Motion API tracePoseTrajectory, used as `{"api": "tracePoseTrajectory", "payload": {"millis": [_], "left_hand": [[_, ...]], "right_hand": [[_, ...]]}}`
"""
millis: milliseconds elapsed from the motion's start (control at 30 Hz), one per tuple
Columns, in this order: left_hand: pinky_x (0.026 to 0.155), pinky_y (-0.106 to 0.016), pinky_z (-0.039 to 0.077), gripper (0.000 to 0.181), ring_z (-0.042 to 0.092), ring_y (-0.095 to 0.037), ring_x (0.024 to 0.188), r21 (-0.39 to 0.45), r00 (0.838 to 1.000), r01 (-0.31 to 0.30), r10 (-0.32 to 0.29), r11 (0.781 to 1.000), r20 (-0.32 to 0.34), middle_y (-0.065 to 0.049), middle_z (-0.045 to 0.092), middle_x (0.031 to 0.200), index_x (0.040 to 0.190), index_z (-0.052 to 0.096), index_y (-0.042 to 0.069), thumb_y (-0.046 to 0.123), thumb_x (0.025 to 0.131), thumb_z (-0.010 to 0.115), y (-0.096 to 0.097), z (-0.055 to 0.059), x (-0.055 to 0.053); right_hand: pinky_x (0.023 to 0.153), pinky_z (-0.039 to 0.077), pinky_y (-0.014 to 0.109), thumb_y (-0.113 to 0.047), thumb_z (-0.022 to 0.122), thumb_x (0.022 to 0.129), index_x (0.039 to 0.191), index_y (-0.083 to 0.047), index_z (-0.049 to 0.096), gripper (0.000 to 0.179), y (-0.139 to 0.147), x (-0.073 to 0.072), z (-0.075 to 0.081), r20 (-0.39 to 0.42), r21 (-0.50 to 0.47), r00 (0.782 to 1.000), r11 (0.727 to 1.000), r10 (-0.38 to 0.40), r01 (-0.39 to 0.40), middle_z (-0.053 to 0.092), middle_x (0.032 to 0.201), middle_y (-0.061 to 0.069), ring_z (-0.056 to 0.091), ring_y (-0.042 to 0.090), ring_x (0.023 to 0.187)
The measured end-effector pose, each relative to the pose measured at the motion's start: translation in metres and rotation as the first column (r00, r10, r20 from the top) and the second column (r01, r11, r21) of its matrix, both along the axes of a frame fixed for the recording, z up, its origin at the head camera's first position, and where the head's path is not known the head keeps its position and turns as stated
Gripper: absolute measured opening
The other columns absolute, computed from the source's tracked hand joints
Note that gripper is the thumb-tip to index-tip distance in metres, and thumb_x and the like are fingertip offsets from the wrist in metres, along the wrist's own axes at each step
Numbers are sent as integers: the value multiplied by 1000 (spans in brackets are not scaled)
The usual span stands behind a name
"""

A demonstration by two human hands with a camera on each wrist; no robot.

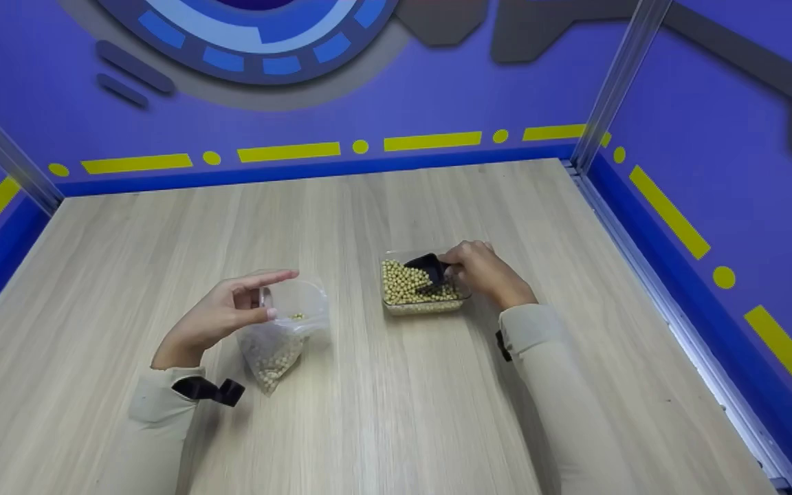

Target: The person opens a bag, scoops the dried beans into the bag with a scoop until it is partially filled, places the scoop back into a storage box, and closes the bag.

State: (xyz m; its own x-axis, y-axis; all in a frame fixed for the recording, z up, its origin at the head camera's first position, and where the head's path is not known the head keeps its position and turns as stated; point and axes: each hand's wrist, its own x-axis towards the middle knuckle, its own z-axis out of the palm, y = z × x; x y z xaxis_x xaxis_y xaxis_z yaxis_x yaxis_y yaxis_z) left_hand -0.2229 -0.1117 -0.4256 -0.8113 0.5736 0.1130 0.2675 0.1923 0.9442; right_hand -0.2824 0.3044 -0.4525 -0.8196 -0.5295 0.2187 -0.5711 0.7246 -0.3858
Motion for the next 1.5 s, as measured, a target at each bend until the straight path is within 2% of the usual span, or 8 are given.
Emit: {"api": "tracePoseTrajectory", "payload": {"millis": [67, 167, 733, 933, 1033, 1133, 1267, 1500], "left_hand": [[61, -18, 38, 55, 43, -9, 69, 11, 1000, 7, -7, 1000, 0, -24, 53, 122, 140, 49, 5, -2, 87, 63, 0, 0, -1], [62, -18, 38, 56, 43, -9, 70, 21, 1000, 13, -13, 1000, -6, -21, 48, 137, 140, 48, 3, -4, 87, 62, 0, -1, -1], [66, -18, 40, 56, 45, -8, 73, 20, 1000, 13, -13, 1000, 4, -15, 46, 144, 139, 49, 3, -1, 86, 65, -1, -2, 0], [66, -18, 41, 56, 44, -9, 73, 15, 1000, 16, -16, 1000, 3, -16, 46, 144, 140, 49, 3, 0, 86, 64, 0, -1, -1], [65, -18, 39, 56, 43, -9, 71, 5, 1000, 14, -14, 1000, 4, -22, 52, 130, 140, 49, 5, 1, 87, 65, 0, 1, 0], [63, -18, 38, 55, 42, -9, 69, -7, 1000, 6, -6, 1000, 7, -20, 54, 124, 140, 50, 7, 2, 87, 65, 0, 1, 0], [64, -18, 38, 55, 42, -9, 69, -8, 1000, 4, -4, 1000, 3, -16, 51, 134, 140, 50, 7, 2, 87, 66, -1, 1, -1], [63, -18, 38, 56, 41, -8, 69, 7, 1000, 21, -21, 1000, 11, -27, 51, 125, 140, 48, 3, 2, 87, 65, -1, 0, 0]], "right_hand": [[79, 55, 46, 9, 65, 83, 112, 4, 69, 29, -1, 0, 1, 10, -1, 1000, 1000, -3, 3, 70, 105, 22, 67, 36, 97], [79, 55, 46, 10, 64, 83, 112, 5, 69, 30, -2, 0, 2, 21, -7, 1000, 1000, -7, 7, 70, 105, 22, 67, 36, 97], [87, 51, 51, 4, 61, 88, 118, 7, 65, 30, -11, 2, 0, 177, -11, 984, 1000, 4, -2, 67, 111, 25, 63, 40, 104], [90, 48, 52, 0, 58, 92, 122, 8, 62, 31, -11, 1, 1, 238, 5, 971, 1000, 13, -14, 64, 115, 26, 60, 42, 108], [90, 48, 53, -1, 56, 93, 123, 9, 60, 32, -11, 1, 3, 270, 10, 963, 1000, 8, -11, 63, 116, 27, 59, 42, 109], [92, 47, 54, -3, 54, 95, 124, 9, 59, 32, -12, 1, 5, 302, 12, 953, 1000, 7, -11, 62, 117, 27, 58, 43, 110], [94, 46, 54, -4, 52, 96, 122, 8, 61, 30, -13, -1, 7, 318, 9, 948, 1000, 19, -23, 62, 119, 27, 56, 44, 113], [95, 45, 55, -4, 51, 97, 122, 6, 62, 30, -12, -3, 5, 344, -13, 939, 1000, 6, -2, 61, 121, 26, 56, 42, 115]]}}
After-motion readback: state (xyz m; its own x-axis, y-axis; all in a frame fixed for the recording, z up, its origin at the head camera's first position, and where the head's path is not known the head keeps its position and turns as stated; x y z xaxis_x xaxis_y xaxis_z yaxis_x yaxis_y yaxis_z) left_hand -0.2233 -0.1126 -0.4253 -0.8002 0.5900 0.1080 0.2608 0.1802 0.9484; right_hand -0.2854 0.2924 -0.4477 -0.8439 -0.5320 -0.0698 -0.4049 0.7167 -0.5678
